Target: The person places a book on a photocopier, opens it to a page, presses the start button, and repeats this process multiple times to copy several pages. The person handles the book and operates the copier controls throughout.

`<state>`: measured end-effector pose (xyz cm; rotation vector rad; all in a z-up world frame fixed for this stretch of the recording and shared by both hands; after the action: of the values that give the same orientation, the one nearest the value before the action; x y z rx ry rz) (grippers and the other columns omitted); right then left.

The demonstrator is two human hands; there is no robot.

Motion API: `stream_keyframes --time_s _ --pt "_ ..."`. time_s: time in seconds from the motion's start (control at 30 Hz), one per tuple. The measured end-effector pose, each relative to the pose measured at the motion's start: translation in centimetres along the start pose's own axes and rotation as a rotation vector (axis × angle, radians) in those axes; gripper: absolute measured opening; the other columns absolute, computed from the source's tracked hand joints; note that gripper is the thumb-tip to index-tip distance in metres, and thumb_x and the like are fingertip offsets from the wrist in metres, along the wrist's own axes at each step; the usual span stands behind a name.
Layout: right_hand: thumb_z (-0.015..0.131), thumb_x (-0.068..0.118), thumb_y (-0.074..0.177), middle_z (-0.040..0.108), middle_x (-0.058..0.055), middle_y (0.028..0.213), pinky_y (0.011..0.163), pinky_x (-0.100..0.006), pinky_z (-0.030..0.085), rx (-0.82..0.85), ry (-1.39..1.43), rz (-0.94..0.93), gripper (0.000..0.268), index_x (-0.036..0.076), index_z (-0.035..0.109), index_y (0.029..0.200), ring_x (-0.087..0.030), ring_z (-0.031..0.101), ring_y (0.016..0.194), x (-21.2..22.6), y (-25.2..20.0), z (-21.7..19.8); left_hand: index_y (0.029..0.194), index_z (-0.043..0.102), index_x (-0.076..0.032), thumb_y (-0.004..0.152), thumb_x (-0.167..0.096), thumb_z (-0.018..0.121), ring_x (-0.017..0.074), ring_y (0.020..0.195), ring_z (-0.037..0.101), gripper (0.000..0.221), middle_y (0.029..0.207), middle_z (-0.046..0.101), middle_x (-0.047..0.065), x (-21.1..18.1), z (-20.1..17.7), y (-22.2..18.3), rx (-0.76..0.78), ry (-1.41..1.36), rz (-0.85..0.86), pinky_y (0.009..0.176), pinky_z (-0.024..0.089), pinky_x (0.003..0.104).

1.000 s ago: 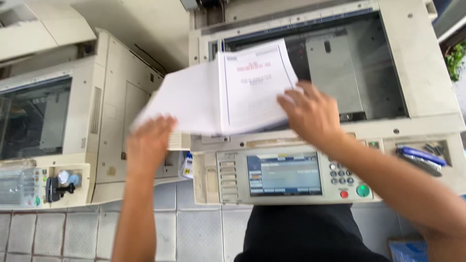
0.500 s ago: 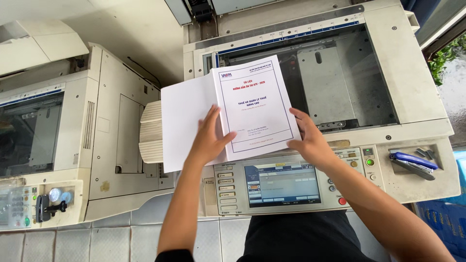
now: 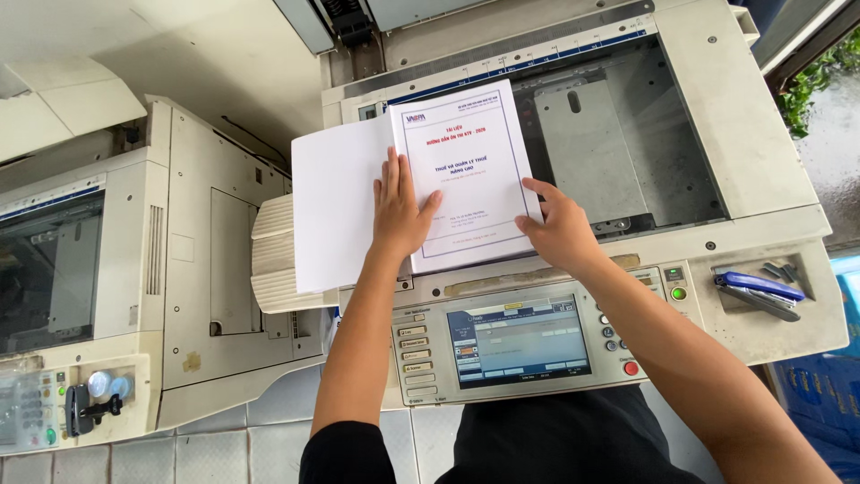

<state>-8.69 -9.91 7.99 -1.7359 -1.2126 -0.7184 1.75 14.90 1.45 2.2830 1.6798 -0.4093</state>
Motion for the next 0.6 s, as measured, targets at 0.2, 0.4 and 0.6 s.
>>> stream_keyframes --time_s 0.2,0.4,0.6 --pt "0.068 0.01 0.09 0.077 -0.016 0.1 0.076 -0.035 0.054 -0.011 -0.004 -0.051 0.062 0.009 0.048 0.149 -0.022 0.073 0.085 0.4 1.6 -0.1 0.162 0.006 0.002 0.102 -0.054 0.05 0.0349 0.159 0.004 0.093 0.171 -0.002 0.016 0.5 -0.2 1.4 0.015 0.042 -0.014 0.127 0.005 0.051" --pt "0.068 0.01 0.09 0.076 -0.017 0.103 0.079 -0.035 0.055 -0.002 -0.024 -0.052 0.063 0.009 0.049 0.149 -0.023 0.074 0.089 0.1 2.4 0.1 0.162 0.006 0.001 0.102 -0.057 0.051 0.0349 0.159 0.006 0.095 0.172 -0.001 0.017 0.7 -0.4 1.7 0.018 0.06 -0.032 0.127 0.005 0.056" --pt "0.068 0.009 0.09 0.077 -0.018 0.103 0.08 -0.034 0.055 -0.005 0.001 -0.065 0.063 0.008 0.047 0.15 -0.022 0.074 0.091 0.4 2.2 0.1 0.162 0.006 0.0 0.102 -0.06 0.05 0.0353 0.159 0.006 0.096 0.172 0.0 0.016 0.0 -1.0 1.7 0.02 0.103 -0.047 0.127 0.005 0.056"
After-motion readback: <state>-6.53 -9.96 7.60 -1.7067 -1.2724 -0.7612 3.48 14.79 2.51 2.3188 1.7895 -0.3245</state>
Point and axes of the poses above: each hand's wrist, its own y-axis towards the middle knuckle, its own z-axis out of the palm, x = y × z, the point moved 3 cm from there along y, towards the middle knuckle
